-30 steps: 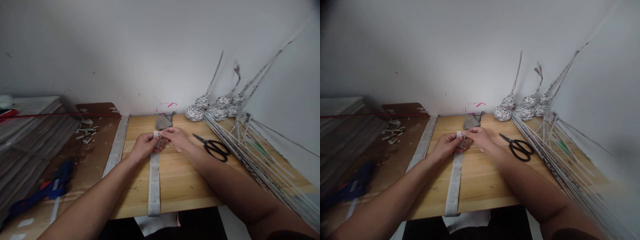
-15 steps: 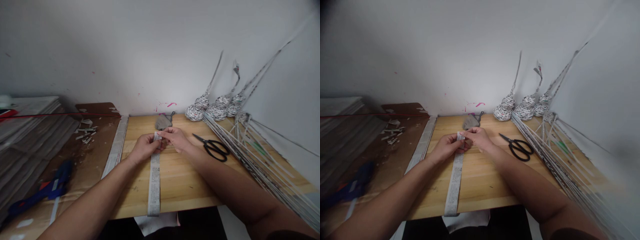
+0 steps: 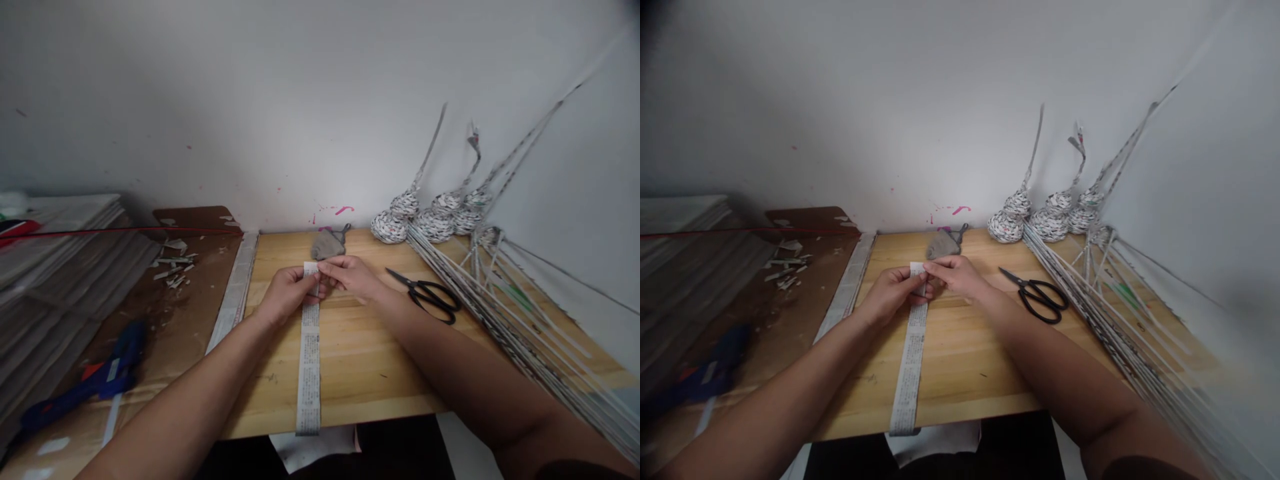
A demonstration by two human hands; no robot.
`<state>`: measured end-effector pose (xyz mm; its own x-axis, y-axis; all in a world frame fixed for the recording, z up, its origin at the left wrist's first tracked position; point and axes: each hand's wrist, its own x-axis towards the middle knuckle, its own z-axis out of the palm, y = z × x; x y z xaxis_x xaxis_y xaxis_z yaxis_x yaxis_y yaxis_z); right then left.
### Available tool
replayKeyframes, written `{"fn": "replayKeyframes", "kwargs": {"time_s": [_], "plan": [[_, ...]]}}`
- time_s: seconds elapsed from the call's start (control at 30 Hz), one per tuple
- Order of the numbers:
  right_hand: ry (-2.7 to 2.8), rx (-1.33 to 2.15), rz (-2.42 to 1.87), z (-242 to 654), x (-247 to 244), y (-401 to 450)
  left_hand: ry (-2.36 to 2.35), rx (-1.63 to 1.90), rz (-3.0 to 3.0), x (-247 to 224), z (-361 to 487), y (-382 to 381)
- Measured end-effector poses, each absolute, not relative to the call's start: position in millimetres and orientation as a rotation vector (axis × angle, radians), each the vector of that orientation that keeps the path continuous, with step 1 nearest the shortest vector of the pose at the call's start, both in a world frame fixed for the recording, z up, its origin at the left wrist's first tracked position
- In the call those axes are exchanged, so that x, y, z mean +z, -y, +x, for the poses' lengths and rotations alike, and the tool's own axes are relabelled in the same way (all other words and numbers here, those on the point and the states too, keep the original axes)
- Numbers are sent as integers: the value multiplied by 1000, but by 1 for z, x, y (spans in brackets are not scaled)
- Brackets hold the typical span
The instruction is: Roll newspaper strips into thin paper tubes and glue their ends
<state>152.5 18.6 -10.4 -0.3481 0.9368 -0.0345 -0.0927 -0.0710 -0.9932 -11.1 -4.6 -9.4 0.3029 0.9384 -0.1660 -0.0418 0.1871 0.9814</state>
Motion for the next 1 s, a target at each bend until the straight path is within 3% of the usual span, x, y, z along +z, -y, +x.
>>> {"fn": "replayKeyframes", "kwargs": {"time_s": [1.0], "plan": [[1367,1521,-1007,150,-11,-17,-1021,895,1115,-10,-7,6]]}}
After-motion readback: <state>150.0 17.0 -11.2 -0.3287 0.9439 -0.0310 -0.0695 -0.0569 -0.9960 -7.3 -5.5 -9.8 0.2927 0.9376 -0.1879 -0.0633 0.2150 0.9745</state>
